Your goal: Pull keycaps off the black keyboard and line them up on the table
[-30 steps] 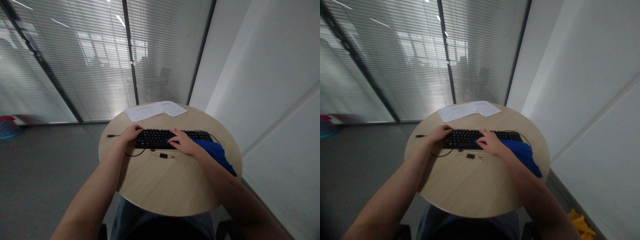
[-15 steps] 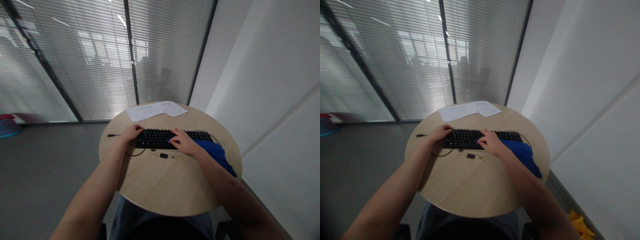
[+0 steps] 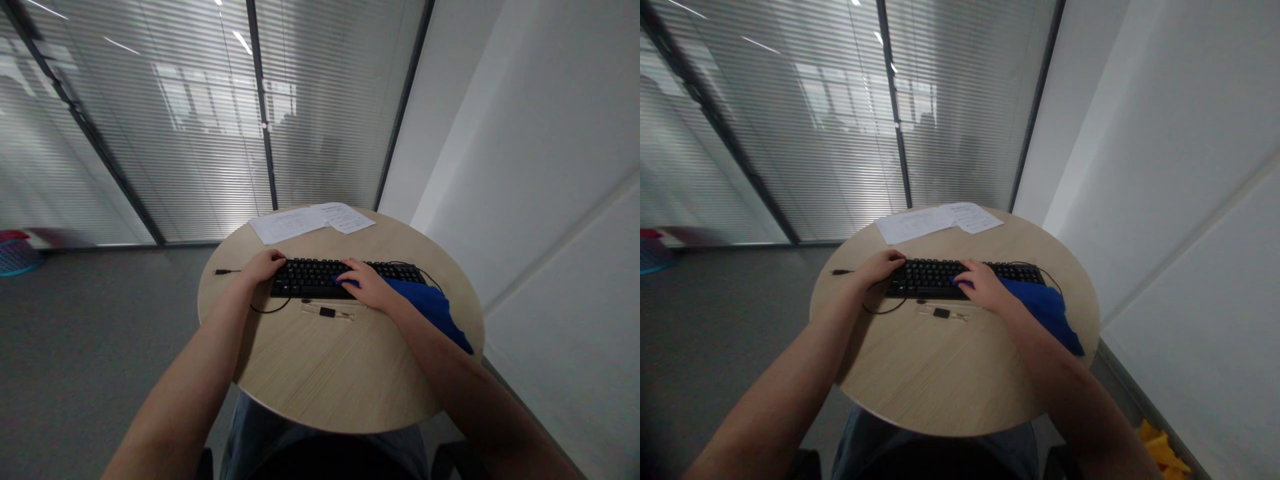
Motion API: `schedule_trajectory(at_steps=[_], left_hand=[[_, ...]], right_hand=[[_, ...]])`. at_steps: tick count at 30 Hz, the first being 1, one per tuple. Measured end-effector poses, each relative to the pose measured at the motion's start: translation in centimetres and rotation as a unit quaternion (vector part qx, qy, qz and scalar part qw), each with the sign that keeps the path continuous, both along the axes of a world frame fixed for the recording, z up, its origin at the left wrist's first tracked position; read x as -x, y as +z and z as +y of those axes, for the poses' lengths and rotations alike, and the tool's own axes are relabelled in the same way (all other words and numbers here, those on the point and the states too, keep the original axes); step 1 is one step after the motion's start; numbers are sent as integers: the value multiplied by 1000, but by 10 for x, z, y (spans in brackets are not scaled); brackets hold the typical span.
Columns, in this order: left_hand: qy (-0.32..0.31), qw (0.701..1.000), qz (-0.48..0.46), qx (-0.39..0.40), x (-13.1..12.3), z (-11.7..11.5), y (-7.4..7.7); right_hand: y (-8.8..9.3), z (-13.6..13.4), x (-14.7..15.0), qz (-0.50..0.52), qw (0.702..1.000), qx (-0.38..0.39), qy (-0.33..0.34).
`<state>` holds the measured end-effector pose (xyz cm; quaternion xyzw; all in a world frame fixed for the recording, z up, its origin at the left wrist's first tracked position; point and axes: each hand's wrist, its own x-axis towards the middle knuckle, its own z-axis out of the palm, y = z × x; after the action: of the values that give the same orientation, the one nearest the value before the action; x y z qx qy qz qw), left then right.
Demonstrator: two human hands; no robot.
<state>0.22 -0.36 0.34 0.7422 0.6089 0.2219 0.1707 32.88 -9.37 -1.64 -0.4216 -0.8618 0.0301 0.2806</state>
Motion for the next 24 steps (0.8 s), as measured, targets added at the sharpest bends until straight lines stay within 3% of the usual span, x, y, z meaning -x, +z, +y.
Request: schedule_trajectory(at_steps=[4,10,19,24], left_hand=[[-2,1000,-3,1,0,1,0],[-4,1000,-7,2,1,-1,1],[-4,1000,-4,2,0,-2,2],[-2,1000,-3,1,0,-3,2]], right_hand=[[1,-1,-2,34,999,-3,-5],[0,0,-1,-9,1000,-20,-5],[-4,2,4,6,999,-42,-18],[2,-3,8,7,1000,-25,6]])
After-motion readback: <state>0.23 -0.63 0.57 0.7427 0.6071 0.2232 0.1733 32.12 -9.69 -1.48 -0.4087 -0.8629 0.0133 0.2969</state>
